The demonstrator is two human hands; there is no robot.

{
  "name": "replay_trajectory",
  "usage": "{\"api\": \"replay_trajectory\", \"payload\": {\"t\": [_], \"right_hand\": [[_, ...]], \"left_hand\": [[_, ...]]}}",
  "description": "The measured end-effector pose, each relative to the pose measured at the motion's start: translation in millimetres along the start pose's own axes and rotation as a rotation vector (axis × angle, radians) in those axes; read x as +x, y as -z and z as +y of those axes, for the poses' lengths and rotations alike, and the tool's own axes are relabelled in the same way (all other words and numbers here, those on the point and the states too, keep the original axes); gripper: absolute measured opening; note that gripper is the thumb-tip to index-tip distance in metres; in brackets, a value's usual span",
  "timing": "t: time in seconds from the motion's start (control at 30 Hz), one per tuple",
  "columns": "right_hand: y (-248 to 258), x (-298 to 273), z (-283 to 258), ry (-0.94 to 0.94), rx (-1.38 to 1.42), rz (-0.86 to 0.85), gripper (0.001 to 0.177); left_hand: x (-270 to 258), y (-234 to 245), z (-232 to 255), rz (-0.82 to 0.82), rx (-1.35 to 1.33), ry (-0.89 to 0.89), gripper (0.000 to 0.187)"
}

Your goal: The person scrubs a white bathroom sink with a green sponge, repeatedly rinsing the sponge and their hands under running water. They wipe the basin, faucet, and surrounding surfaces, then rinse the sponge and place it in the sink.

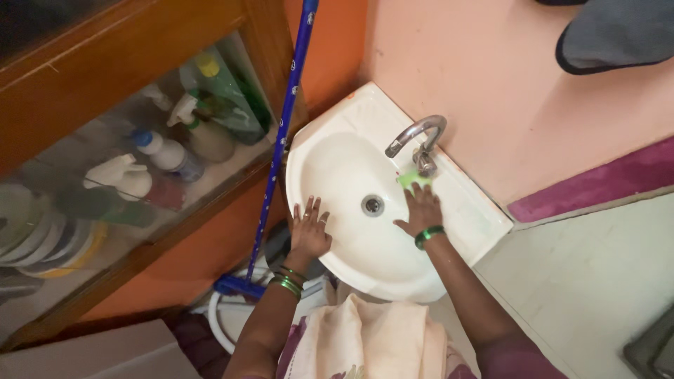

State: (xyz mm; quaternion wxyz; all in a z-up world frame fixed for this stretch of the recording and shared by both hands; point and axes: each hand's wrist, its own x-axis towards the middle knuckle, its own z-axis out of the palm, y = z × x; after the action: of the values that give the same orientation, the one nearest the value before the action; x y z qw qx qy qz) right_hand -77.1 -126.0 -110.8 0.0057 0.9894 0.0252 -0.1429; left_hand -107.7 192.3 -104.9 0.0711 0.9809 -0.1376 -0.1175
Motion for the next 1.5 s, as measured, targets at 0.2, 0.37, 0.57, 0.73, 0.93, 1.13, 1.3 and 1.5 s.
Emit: {"api": "replay_trajectory", "payload": {"t": [0.2,0.37,0.57,0.73,0.93,1.13,1.3,1.5], "right_hand": [[-7,85,-53,0.111,-0.072,0.01,0.107],[-30,129,-43,-0.103,-0.006,0.234,0.112],[36,161,-71,-0.159,0.06,0.138,0.128],[69,214,-82,0.177,0.105,0.066,0.126],[34,270,-48,0.196,0.039,0.238,0.107],[29,270,-109,0.309,0.045,0.254,0.113],[12,219,-176,0.613,0.098,0.167,0.084],[3,220,-188,0.598,0.017,0.166,0.065]], "left_hand": [[12,5,-7,0.05,-0.044,0.092,0.07],[23,10,-18,0.058,-0.05,0.092,0.073],[26,12,-21,0.07,-0.076,0.1,0.074],[28,19,-18,-0.003,-0.037,0.136,0.072],[25,35,-15,-0.06,-0.053,0.152,0.076],[24,35,-16,0.017,-0.099,0.143,0.088],[27,26,-18,0.069,-0.098,0.137,0.092],[32,27,-18,-0.029,-0.048,0.149,0.096]]}}
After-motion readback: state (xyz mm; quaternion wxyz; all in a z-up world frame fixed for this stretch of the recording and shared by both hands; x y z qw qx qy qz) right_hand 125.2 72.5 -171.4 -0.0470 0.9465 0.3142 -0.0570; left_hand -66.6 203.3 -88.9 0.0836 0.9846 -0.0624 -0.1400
